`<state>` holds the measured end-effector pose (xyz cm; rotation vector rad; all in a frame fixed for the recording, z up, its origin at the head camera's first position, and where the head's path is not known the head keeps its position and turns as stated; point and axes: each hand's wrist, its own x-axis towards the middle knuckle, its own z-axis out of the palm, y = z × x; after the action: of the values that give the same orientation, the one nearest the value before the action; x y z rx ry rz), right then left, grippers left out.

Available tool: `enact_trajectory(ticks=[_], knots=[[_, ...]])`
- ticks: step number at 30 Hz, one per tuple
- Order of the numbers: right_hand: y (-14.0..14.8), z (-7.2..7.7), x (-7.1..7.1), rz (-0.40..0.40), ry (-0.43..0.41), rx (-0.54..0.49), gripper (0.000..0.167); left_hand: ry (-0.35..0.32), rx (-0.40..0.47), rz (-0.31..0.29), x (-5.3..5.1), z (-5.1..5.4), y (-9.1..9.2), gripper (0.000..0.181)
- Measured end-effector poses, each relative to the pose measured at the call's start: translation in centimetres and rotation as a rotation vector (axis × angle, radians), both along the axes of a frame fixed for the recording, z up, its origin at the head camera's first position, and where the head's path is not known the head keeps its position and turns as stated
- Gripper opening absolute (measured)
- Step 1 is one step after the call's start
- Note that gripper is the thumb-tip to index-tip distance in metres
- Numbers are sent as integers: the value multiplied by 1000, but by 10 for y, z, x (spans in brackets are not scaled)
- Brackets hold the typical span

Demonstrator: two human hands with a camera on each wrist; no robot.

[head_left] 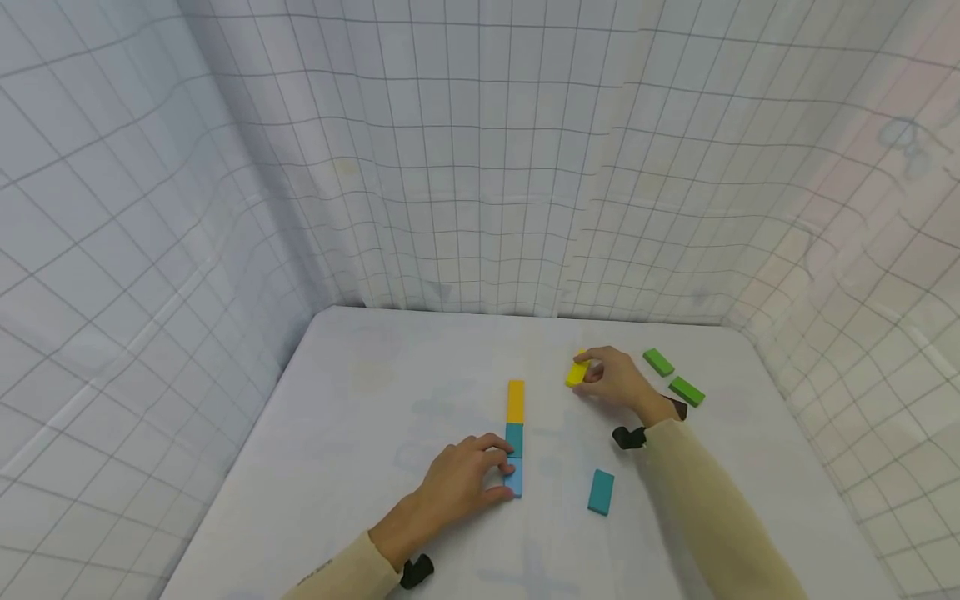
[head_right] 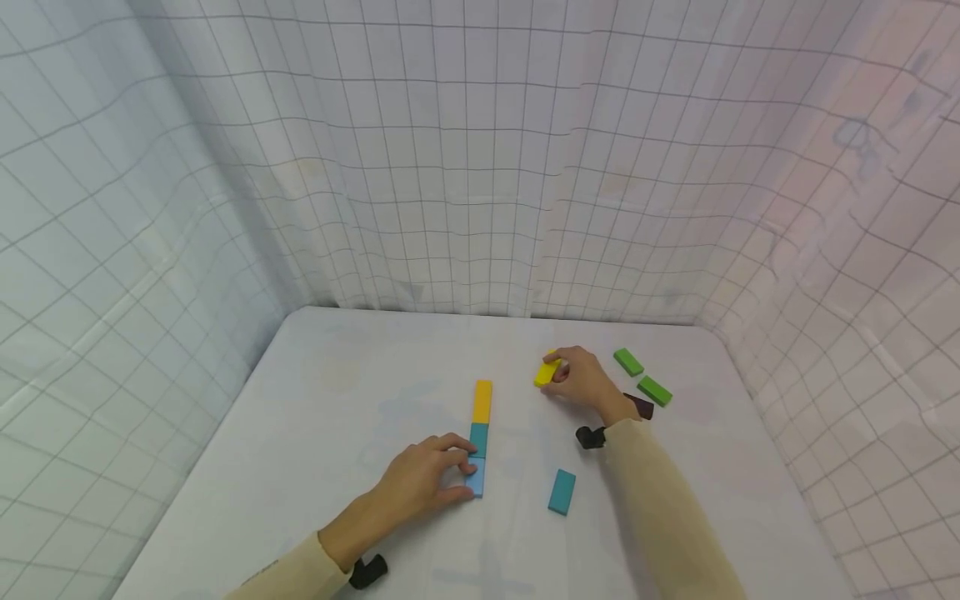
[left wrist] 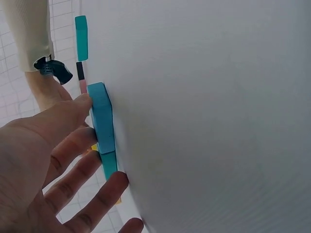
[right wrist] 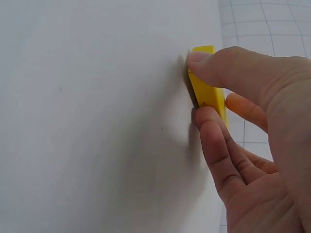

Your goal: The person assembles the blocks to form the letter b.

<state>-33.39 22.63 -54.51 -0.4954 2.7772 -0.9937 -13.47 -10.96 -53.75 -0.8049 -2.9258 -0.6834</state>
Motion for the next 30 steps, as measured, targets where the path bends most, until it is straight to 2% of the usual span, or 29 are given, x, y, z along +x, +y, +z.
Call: enact_trajectory(ticks=[10,30], knots=[[-18,7,0,26,22,-17,56,15,-14,12,-3,1,3,10],[-53,11,-2,87,54,-58,52,-4,-3,50,-3,-4,6,19]])
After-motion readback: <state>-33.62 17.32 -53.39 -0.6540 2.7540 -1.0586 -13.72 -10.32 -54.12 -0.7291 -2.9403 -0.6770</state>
